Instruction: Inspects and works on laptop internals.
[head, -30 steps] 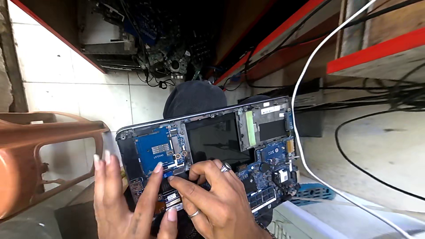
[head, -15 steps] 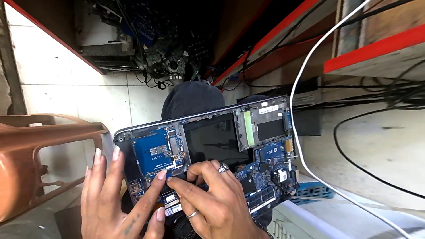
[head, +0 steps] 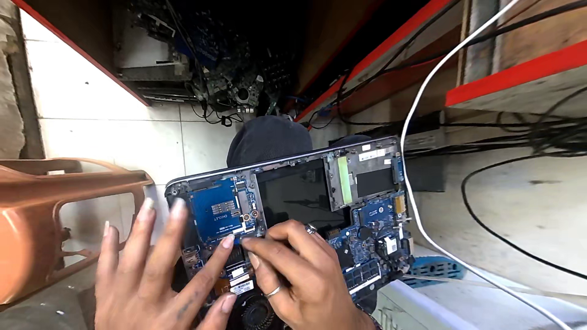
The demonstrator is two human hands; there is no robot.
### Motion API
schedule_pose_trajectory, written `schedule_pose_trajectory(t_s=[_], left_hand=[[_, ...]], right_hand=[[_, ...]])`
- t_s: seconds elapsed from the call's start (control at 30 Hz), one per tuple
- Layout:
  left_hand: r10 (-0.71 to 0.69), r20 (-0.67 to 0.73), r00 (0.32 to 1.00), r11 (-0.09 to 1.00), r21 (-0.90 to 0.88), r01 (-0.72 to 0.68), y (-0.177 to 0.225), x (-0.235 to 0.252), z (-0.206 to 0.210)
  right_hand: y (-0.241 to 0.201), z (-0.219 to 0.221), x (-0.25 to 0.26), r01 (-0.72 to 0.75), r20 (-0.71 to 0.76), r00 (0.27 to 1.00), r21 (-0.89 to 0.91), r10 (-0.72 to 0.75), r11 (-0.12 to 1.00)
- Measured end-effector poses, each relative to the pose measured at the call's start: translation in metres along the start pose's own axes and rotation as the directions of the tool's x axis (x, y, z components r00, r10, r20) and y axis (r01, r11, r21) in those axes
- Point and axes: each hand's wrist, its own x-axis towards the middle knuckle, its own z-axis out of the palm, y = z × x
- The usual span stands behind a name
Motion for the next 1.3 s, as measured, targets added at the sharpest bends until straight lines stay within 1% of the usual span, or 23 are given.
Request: schedule_pose_trajectory(t_s=[0.03, 0.07, 0.1, 0.13, 0.17, 0.2, 0.23, 0.27, 0.3, 0.33, 0.43, 0.63, 0.73, 0.93, 1.1, 1.13, 1.2, 1.3], left_hand=[[-0.078, -0.006, 0.997, 0.99, -0.12, 0.076, -0.001, -0.002, 0.0], [-0.181, -0.024, 0.983, 0.947, -0.274, 0.168, -0.001, -0.003, 0.001], [-0.304, -0.047, 0.952, 0.864, -0.434, 0.254, 0.0, -0.003, 0.004], [-0.439, -0.044, 0.897, 0.743, -0.579, 0.335, 0.004, 0.001, 0.007], [-0.549, -0.005, 0.836, 0.613, -0.683, 0.398, 0.01, 0.008, 0.009], [-0.623, 0.061, 0.78, 0.474, -0.764, 0.438, 0.014, 0.015, 0.011], [-0.657, 0.135, 0.742, 0.348, -0.818, 0.457, 0.018, 0.02, 0.012], [-0.659, 0.197, 0.726, 0.262, -0.845, 0.466, 0.021, 0.023, 0.012], [-0.651, 0.233, 0.723, 0.215, -0.856, 0.47, 0.024, 0.026, 0.013], [-0.65, 0.246, 0.719, 0.203, -0.856, 0.475, 0.027, 0.027, 0.014], [-0.664, 0.236, 0.709, 0.226, -0.841, 0.491, 0.028, 0.03, 0.015], [-0.674, 0.248, 0.696, 0.214, -0.836, 0.505, 0.029, 0.032, 0.012], [-0.691, 0.225, 0.687, 0.216, -0.843, 0.493, 0.031, 0.033, 0.015], [-0.704, 0.224, 0.674, 0.199, -0.849, 0.489, 0.033, 0.035, 0.016], [-0.709, 0.227, 0.668, 0.194, -0.848, 0.494, 0.035, 0.036, 0.015], [-0.702, 0.236, 0.672, 0.187, -0.85, 0.493, 0.035, 0.035, 0.014], [-0.668, 0.244, 0.703, 0.168, -0.871, 0.462, 0.034, 0.032, 0.015], [-0.617, 0.198, 0.761, 0.149, -0.921, 0.36, 0.036, 0.027, 0.014]], right_hand=[[0.0, -0.001, 0.002, -0.02, -0.013, 1.0, 0.013, 0.021, 1.0], [0.0, -0.003, 0.005, -0.043, -0.012, 0.999, 0.011, 0.043, 0.999], [-0.001, -0.004, 0.009, -0.066, 0.0, 0.998, 0.002, 0.066, 0.998], [-0.003, -0.004, 0.012, -0.086, 0.02, 0.996, -0.008, 0.086, 0.996], [-0.004, -0.003, 0.016, -0.101, 0.034, 0.994, -0.016, 0.101, 0.995], [-0.005, -0.002, 0.02, -0.116, 0.045, 0.992, -0.022, 0.117, 0.993], [-0.006, -0.002, 0.023, -0.133, 0.052, 0.99, -0.024, 0.135, 0.991], [-0.006, -0.001, 0.025, -0.152, 0.057, 0.987, -0.025, 0.153, 0.988], [-0.007, -0.001, 0.027, -0.168, 0.06, 0.984, -0.026, 0.17, 0.985], [-0.007, 0.0, 0.028, -0.184, 0.06, 0.981, -0.035, 0.186, 0.982], [-0.008, 0.002, 0.029, -0.202, 0.055, 0.977, -0.058, 0.205, 0.978], [-0.006, 0.0, 0.029, -0.196, 0.083, 0.976, -0.045, 0.199, 0.98], [-0.007, 0.001, 0.029, -0.184, 0.08, 0.979, -0.065, 0.189, 0.981], [-0.007, 0.001, 0.031, -0.167, 0.077, 0.981, -0.109, 0.176, 0.98], [-0.007, 0.0, 0.031, -0.185, 0.082, 0.978, -0.087, 0.192, 0.979], [-0.006, -0.002, 0.03, -0.192, 0.092, 0.976, -0.06, 0.197, 0.98], [-0.003, -0.006, 0.028, -0.173, 0.116, 0.978, 0.003, 0.172, 0.985], [-0.003, -0.013, 0.023, -0.125, 0.121, 0.986, 0.053, 0.118, 0.991]])
